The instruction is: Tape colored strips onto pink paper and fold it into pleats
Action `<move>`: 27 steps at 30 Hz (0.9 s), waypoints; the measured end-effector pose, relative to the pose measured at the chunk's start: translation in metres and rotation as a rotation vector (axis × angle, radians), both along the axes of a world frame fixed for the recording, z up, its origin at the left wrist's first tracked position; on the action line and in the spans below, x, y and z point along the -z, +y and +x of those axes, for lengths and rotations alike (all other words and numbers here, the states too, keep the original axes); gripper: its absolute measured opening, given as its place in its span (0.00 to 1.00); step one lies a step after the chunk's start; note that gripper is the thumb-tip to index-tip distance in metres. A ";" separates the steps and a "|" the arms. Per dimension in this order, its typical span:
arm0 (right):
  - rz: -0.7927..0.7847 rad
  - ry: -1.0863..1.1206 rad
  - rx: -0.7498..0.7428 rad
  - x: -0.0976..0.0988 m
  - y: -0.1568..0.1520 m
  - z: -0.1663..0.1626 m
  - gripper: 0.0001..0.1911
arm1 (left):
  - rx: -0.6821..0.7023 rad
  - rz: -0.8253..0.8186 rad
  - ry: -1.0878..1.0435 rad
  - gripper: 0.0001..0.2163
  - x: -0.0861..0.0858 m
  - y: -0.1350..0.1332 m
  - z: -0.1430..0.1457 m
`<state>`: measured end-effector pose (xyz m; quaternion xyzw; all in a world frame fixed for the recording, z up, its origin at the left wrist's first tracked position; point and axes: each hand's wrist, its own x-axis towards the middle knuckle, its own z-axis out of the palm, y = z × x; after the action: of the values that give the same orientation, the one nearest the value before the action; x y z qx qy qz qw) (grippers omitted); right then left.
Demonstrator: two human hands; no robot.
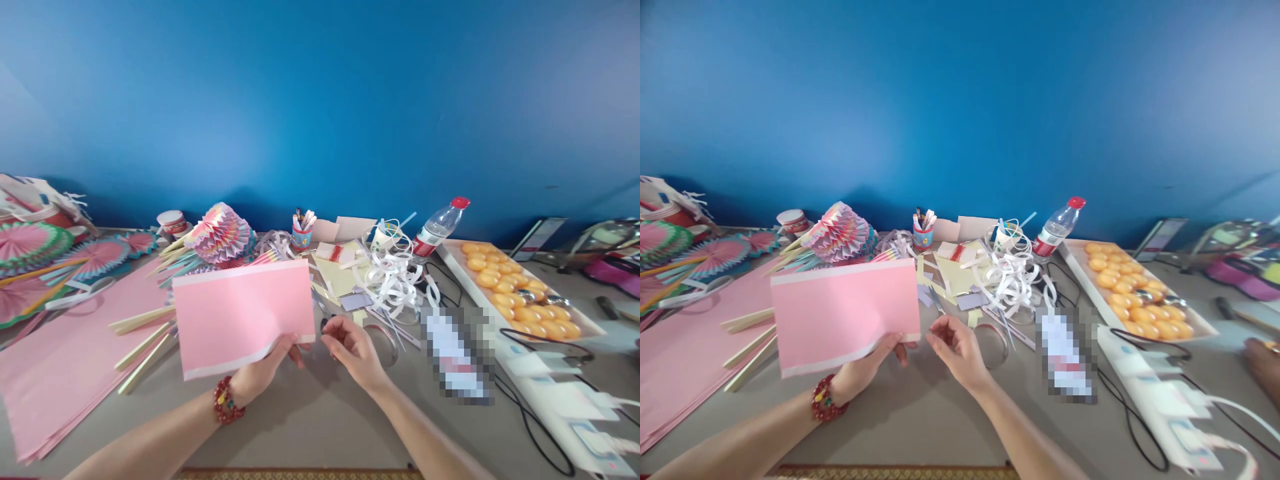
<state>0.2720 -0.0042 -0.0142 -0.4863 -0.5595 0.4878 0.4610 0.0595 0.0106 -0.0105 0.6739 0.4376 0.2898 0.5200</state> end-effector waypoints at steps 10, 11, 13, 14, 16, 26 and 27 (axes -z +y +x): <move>0.164 -0.052 0.220 0.001 0.006 0.014 0.19 | 0.086 -0.225 -0.205 0.26 0.007 -0.006 0.009; 0.170 -0.048 0.247 0.002 0.007 0.016 0.19 | 0.095 -0.265 -0.226 0.26 0.004 -0.008 0.011; 0.196 -0.030 0.302 0.002 0.008 0.022 0.21 | 0.114 -0.350 -0.269 0.25 -0.002 -0.017 0.016; 0.213 -0.010 0.331 0.002 0.010 0.025 0.22 | 0.123 -0.400 -0.297 0.24 -0.005 -0.023 0.018; 0.247 0.063 0.391 0.000 0.012 0.032 0.22 | 0.129 -0.521 -0.364 0.23 -0.009 -0.038 0.020; 0.139 0.283 0.283 -0.009 0.015 0.031 0.19 | 0.081 -1.094 -0.565 0.35 0.029 -0.092 0.025; 0.122 0.280 0.274 -0.008 0.014 0.029 0.21 | 0.086 -1.137 -0.589 0.38 0.030 -0.092 0.026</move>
<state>0.3015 0.0103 -0.0059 -0.4565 -0.4471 0.4486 0.6249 0.0853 -0.0818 -0.0405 0.2019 0.3342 0.1645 0.9058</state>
